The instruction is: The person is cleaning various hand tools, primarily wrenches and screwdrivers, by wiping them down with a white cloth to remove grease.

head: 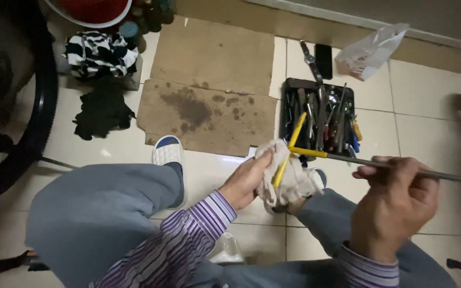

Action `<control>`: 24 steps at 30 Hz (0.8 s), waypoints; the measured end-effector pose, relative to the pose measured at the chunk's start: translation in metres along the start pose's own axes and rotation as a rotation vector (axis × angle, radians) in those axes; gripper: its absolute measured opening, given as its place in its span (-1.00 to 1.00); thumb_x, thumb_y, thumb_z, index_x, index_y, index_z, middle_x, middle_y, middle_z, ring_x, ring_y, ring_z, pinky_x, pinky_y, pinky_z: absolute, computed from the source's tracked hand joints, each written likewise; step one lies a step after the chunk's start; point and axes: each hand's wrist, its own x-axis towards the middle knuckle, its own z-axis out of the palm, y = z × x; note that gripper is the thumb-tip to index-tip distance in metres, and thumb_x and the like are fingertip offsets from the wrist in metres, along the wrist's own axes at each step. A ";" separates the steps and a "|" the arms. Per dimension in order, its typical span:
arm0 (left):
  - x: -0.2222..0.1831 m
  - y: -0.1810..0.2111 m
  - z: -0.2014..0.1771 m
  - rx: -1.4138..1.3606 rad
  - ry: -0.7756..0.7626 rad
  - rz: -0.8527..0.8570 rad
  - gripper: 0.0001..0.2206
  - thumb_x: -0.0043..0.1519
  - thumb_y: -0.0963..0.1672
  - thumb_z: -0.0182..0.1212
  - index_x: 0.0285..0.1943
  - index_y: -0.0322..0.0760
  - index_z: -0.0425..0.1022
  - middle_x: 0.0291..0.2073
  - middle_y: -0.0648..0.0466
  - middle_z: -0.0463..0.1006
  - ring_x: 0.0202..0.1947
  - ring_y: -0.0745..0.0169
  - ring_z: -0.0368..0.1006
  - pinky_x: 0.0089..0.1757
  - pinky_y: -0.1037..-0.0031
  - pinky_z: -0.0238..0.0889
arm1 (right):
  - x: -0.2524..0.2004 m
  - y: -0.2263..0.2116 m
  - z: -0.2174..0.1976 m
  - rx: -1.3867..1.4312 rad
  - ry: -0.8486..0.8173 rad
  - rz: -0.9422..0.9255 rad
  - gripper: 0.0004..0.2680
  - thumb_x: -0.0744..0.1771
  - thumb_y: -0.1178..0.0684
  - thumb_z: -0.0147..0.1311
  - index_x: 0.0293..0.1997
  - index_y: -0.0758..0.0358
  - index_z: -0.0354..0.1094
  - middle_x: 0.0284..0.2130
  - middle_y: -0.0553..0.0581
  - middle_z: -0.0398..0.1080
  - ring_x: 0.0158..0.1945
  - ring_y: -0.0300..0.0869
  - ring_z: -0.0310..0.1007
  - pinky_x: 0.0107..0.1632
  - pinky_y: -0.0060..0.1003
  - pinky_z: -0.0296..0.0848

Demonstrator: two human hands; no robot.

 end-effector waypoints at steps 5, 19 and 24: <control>-0.020 0.016 0.025 0.004 -0.020 0.115 -0.51 0.36 -0.02 -0.12 0.35 -0.49 0.33 0.19 -0.14 0.50 0.08 0.20 0.44 0.01 0.47 0.34 | -0.005 -0.028 -0.024 0.014 -0.035 -0.039 -0.86 0.55 0.01 -0.14 0.04 0.27 0.13 -0.15 0.13 0.39 -0.27 -0.27 0.44 -0.15 -0.43 0.59; -0.082 0.062 0.099 0.291 0.019 0.737 -0.70 0.31 -0.11 0.04 -0.14 -0.55 0.58 -0.48 -0.02 0.58 -0.54 0.31 0.40 -0.49 0.44 0.28 | 0.032 -0.109 -0.022 0.021 -0.384 -0.068 -0.84 0.54 -0.11 -0.20 0.02 0.08 0.19 -0.08 0.03 0.37 -0.19 -0.33 0.42 -0.04 -0.45 0.51; -0.071 0.075 0.083 0.265 -0.399 0.966 -0.74 0.49 -0.16 -0.04 0.31 -0.29 0.40 0.13 0.04 0.55 0.05 0.29 0.50 0.12 0.43 0.44 | 0.078 -0.069 -0.026 0.443 -0.478 0.192 -0.86 0.48 -0.15 0.05 -0.09 -0.02 0.41 -0.24 -0.11 0.48 -0.28 -0.47 0.48 -0.25 -0.63 0.45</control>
